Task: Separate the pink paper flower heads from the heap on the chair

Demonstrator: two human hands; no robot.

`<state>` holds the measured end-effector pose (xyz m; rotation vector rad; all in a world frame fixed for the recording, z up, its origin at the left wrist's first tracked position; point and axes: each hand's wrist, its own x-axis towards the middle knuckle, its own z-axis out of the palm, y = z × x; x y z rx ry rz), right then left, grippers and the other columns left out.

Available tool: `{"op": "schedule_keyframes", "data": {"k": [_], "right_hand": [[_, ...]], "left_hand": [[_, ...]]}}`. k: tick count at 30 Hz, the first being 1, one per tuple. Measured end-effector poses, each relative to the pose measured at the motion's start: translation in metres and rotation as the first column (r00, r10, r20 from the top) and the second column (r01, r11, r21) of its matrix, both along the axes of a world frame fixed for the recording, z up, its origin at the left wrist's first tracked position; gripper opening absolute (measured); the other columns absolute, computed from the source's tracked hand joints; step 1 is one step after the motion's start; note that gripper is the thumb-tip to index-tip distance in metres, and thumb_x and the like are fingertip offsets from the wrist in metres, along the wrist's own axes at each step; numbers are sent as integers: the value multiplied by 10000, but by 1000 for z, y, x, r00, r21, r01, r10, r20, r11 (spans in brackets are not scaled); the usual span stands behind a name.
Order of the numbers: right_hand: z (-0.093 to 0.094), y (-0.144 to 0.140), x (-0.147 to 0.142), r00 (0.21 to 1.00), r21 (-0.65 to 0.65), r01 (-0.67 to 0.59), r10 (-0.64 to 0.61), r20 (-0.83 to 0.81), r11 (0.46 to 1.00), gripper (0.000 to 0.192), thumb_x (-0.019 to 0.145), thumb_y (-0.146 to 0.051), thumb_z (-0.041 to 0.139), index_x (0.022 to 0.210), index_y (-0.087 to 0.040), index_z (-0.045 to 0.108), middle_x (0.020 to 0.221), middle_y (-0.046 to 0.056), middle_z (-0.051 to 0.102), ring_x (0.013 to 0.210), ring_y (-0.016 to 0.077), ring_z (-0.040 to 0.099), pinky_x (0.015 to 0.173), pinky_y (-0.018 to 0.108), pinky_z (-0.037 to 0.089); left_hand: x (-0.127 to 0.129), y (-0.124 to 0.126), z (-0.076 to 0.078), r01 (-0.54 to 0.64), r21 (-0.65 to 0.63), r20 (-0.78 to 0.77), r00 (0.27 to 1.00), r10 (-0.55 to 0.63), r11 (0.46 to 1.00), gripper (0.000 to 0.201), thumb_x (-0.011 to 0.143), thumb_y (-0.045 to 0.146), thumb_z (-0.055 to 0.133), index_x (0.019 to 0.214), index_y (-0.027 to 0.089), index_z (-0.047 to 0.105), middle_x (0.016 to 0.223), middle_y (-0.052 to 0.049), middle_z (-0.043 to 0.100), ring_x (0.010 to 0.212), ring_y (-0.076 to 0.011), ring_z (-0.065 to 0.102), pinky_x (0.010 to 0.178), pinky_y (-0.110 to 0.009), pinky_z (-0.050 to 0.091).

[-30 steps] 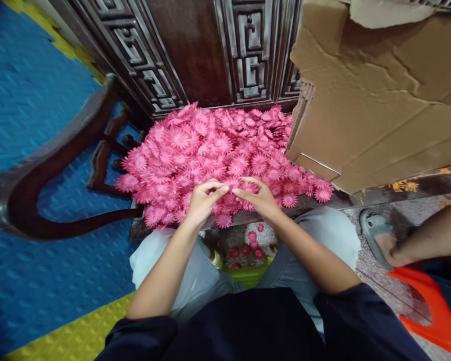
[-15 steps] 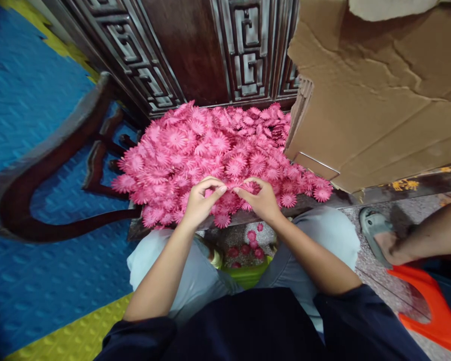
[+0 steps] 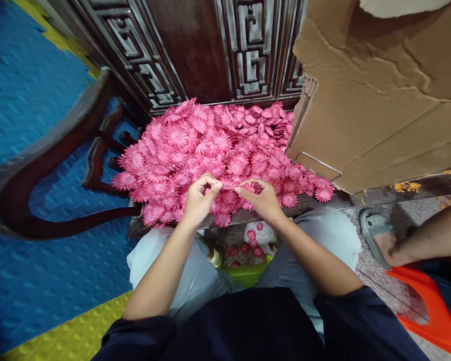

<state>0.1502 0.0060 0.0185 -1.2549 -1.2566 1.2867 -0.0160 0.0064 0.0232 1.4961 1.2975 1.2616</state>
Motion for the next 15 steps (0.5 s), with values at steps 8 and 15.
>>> {"op": "schedule_keyframes", "data": {"k": [8,15], "right_hand": [[6,0,6,940,306,206,-275,200,929,157,688,-339,665,733,-189,660,739,29,678,702,169,604,716,328,468],[3,41,42,696,550,358,-608,382,755,283,722,-372,633,957,-215,638,966,53,667,922,219,591,895,424,404]], "left_hand": [[5,-1,-1,-56,-64,45,997,59,996,147,798,326,540,817,181,525,739,4,506,716,-111,485,715,-230,394],[8,-1,-11,-90,-129,-48,995,84,988,108,811,271,515,860,180,547,789,-10,566,759,-123,528,747,-243,408]]}}
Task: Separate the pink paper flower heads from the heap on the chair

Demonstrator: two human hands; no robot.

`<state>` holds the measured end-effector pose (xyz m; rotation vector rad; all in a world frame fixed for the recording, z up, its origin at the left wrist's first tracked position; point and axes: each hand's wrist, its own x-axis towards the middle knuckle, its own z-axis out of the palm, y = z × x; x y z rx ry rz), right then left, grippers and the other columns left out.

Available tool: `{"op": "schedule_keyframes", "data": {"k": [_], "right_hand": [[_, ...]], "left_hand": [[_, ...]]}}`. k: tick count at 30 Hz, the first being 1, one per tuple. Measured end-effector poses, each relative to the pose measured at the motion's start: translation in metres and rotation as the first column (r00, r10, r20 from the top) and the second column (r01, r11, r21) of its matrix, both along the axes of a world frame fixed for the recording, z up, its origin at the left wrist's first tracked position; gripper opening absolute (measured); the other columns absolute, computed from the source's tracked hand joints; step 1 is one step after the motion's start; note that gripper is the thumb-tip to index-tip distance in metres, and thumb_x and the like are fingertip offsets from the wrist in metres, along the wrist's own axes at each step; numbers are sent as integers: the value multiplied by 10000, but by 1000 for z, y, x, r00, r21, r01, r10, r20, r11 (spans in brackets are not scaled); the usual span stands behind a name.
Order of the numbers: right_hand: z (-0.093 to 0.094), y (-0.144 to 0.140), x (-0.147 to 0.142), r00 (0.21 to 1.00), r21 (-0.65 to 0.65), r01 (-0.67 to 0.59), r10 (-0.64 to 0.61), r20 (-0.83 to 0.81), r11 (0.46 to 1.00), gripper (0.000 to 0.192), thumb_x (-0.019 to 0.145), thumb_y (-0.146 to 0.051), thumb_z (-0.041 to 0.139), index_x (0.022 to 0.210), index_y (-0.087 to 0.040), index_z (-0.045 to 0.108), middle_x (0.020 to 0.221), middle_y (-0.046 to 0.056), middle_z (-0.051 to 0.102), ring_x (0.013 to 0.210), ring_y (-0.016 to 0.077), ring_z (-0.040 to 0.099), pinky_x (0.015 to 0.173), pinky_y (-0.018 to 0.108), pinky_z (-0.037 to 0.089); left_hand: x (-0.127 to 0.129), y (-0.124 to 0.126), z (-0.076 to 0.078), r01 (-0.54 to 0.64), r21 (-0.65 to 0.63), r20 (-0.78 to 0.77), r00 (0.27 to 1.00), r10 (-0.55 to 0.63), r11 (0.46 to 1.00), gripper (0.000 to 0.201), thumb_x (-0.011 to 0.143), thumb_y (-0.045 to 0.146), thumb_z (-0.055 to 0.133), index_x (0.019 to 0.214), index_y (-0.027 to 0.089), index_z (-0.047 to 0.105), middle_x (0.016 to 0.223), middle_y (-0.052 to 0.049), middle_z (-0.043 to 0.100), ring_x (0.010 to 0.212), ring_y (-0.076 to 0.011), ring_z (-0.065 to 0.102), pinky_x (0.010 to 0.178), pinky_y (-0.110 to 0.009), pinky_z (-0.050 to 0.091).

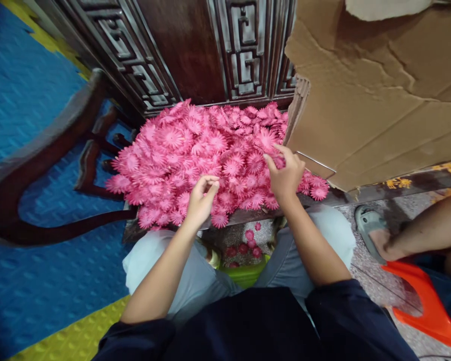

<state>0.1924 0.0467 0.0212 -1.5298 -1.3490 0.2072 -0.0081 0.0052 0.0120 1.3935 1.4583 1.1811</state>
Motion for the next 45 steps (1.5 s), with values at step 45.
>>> {"op": "schedule_keyframes", "data": {"k": [45], "right_hand": [[-11,-37,-50,604,-350,-704,262,-753,618,271,551,-401,729,616,-185,578,574,-61,531,566,88,485,629,246,398]], "left_hand": [[5,-3,0,-142,219,1,989,145,965,148,788,256,570,877,168,649,824,-30,584,765,-123,534,734,-246,423]]}}
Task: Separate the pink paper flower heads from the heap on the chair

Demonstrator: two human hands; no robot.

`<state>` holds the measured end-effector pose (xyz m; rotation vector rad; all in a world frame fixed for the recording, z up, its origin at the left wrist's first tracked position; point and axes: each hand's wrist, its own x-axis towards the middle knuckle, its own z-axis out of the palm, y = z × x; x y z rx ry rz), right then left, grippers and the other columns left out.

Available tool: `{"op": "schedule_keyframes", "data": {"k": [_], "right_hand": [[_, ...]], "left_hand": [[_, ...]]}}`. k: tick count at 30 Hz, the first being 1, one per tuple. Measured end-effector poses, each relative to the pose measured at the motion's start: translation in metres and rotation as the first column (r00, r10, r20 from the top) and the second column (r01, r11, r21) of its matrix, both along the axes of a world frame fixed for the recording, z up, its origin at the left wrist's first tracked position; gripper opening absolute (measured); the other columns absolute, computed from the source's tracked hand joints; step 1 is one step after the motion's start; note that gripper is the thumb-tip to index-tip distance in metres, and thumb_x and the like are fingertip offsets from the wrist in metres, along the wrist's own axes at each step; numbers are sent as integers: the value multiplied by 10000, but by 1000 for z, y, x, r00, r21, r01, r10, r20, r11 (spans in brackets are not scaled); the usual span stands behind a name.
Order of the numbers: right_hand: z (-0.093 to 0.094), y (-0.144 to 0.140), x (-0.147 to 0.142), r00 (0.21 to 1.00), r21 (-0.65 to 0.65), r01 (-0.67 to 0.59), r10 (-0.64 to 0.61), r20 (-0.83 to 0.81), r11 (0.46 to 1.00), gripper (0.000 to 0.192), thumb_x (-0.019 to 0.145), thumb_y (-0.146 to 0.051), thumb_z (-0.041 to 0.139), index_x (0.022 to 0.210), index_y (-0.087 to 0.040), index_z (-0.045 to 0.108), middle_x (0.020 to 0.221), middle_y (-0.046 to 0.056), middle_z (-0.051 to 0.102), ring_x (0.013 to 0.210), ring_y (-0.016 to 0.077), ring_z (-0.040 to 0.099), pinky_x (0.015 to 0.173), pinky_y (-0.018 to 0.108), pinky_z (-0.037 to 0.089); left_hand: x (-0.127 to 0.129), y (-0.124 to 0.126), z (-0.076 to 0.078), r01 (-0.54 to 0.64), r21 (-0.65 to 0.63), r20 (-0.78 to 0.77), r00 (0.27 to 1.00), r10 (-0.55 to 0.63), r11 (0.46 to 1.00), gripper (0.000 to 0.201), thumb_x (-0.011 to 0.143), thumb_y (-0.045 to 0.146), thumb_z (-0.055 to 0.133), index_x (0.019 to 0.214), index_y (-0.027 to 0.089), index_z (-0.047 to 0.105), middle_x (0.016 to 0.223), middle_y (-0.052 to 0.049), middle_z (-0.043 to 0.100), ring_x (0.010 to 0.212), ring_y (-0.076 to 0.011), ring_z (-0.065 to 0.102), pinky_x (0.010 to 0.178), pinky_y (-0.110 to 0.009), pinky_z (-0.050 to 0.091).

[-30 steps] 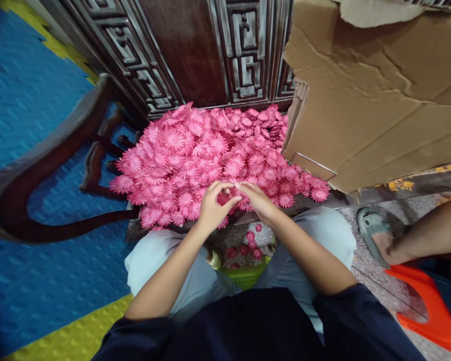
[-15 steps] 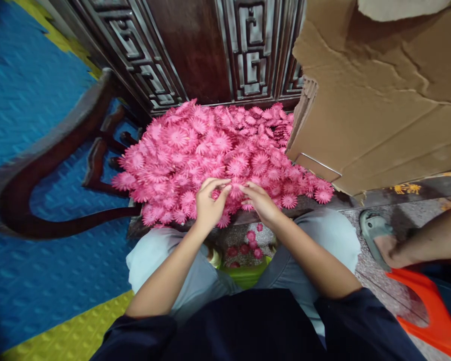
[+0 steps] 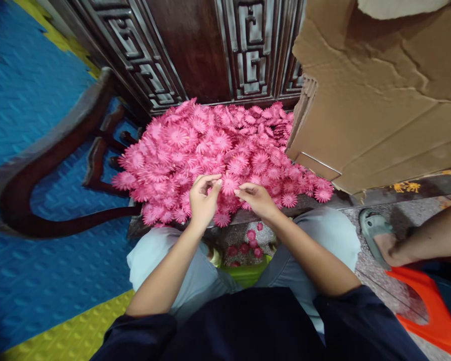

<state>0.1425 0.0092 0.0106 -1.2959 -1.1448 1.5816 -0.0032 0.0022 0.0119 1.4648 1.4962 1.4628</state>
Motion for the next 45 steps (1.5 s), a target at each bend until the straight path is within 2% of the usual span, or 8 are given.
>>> {"op": "schedule_keyframes", "data": {"k": [9,15,17,22,26,30,35,45], "right_hand": [[-9,-2,5,996,267,-44,20,91,963,200,681,-395,645,722,-200,629,721,6,632,691,144,558,692,289,436],[-9,-2,4,994,262,-37,10,104,964,196,672,-391,652,714,-200,639,700,6,643,671,143,561,686,293,437],[-9,-1,3,996,256,-22,-1,88,967,206,662,-401,656,705,-201,638,698,5,646,676,145,567,692,296,440],[-7,1,6,997,266,-2,-19,76,964,231,645,-427,665,689,-204,631,681,5,641,668,148,562,688,300,436],[-6,1,9,994,306,-23,-10,108,952,202,669,-393,659,669,-195,620,639,-12,600,623,125,526,642,274,406],[-6,1,9,998,277,-15,-1,56,961,220,635,-400,691,641,-194,612,631,-16,596,632,127,529,654,277,412],[-3,3,9,998,188,-42,51,-44,981,255,565,-409,744,601,-195,610,597,-36,584,610,114,515,676,279,420],[3,3,10,983,157,-128,147,-113,979,217,613,-377,729,623,-190,618,613,-39,562,614,95,485,674,256,393]], "left_hand": [[2,3,-8,149,-218,-35,986,-161,964,157,781,211,542,883,173,656,820,-32,622,755,-133,551,739,-263,420],[7,-1,-5,64,-95,-114,991,-75,993,131,751,139,554,851,175,630,833,-35,610,766,-133,552,746,-270,439],[5,-1,-3,94,-66,-113,989,-101,993,141,742,117,544,824,180,641,807,-25,617,750,-128,565,746,-269,448],[0,2,-1,239,-186,64,971,-231,953,84,723,187,590,769,170,658,803,-28,673,767,-145,617,768,-286,471],[-2,4,-1,362,-242,191,927,-322,900,164,731,316,621,799,173,663,873,-41,690,847,-160,624,823,-307,465],[-1,4,-3,394,-287,269,908,-321,873,217,624,319,723,771,170,666,812,-32,693,786,-158,632,794,-313,478],[1,4,-5,397,-368,417,879,-232,841,234,550,317,764,708,167,679,713,-10,681,668,-132,612,719,-296,478],[-3,4,10,468,-400,585,792,-174,788,255,418,267,826,593,169,669,589,44,629,582,-77,554,640,-221,432]]}}
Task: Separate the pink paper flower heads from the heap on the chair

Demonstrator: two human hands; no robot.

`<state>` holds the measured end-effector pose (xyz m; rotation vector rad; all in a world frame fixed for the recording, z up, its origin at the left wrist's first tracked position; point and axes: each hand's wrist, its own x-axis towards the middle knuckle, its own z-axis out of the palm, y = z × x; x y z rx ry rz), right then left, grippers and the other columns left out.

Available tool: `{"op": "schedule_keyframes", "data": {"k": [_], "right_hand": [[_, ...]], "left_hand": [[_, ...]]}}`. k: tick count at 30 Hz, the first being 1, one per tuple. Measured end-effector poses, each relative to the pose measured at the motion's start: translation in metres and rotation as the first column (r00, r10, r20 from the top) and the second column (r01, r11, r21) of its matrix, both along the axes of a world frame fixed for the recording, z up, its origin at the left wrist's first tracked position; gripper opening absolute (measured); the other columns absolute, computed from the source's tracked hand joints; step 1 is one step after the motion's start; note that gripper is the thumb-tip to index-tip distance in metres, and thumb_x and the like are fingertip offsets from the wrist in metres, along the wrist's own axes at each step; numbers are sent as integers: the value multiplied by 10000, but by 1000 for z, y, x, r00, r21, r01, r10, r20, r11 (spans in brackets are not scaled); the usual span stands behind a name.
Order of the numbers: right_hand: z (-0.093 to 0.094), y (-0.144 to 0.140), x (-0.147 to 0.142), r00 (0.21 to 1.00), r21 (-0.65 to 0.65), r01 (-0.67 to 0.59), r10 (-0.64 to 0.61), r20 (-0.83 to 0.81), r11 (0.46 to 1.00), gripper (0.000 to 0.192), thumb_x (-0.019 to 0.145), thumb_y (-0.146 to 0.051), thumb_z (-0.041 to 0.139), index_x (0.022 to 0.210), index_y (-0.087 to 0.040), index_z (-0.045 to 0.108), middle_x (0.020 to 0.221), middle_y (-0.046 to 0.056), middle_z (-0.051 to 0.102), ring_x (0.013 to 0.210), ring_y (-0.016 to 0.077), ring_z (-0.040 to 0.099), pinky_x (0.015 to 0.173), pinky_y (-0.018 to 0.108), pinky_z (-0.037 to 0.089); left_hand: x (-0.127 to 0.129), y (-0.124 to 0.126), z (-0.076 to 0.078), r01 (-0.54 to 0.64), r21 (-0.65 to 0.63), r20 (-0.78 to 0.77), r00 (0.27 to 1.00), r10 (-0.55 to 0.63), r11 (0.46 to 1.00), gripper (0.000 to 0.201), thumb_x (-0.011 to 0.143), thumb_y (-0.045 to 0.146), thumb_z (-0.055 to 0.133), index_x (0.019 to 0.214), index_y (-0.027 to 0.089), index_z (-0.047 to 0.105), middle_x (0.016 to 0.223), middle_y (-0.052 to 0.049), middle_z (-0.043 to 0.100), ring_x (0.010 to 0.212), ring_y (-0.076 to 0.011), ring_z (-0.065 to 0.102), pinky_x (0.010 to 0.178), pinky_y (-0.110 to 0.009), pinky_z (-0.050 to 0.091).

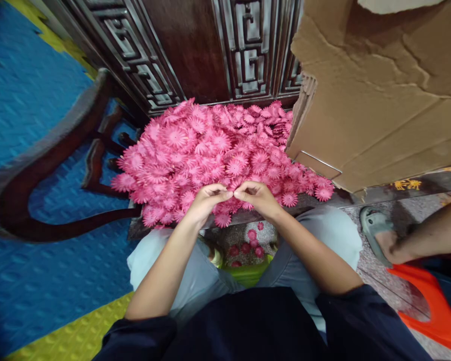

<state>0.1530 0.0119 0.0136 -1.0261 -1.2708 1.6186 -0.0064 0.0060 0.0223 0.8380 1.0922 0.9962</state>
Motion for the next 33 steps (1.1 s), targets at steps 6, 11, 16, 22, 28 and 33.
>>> {"op": "schedule_keyframes", "data": {"k": [6,11,16,22,28,33], "right_hand": [[4,-1,-1,999,-35,-29,27,-34,999,220,630,-382,718,618,-191,610,593,-42,534,599,90,464,661,247,382],[6,-3,-1,998,-85,-27,22,-60,996,234,620,-405,718,621,-197,612,599,-38,528,598,93,465,656,248,379],[5,-3,-1,995,-127,-12,-1,-100,992,237,611,-417,722,641,-204,621,615,-34,536,603,96,476,663,251,385],[2,-2,0,986,-124,-1,-19,-163,992,234,659,-414,683,640,-197,598,620,-24,508,622,103,462,633,243,372],[-3,-2,-2,988,-113,63,-78,-136,992,246,691,-413,645,640,-200,533,628,-32,450,604,99,432,630,243,371],[-5,-2,-3,996,-61,66,-70,-54,996,233,727,-406,615,670,-195,534,667,-30,466,639,99,454,672,245,368]], "left_hand": [[-6,0,5,58,-11,5,998,-58,998,183,473,261,801,591,184,685,615,35,657,631,-103,584,726,-248,447],[-10,0,6,86,11,-23,996,-85,996,136,513,241,772,617,196,697,658,33,678,664,-108,592,749,-247,444],[-13,2,3,88,4,-46,995,-88,996,141,548,283,729,643,180,708,691,-9,697,723,-149,616,805,-290,443],[-8,1,2,58,32,-116,992,-54,998,140,569,287,708,659,180,703,731,-21,703,753,-150,618,806,-287,444],[-6,1,2,21,33,-137,990,-17,999,116,562,248,697,654,178,691,701,-7,682,696,-127,592,770,-271,442],[-8,1,1,37,118,-191,982,-14,992,88,619,257,666,659,179,678,694,3,666,691,-122,574,737,-257,429]]}}
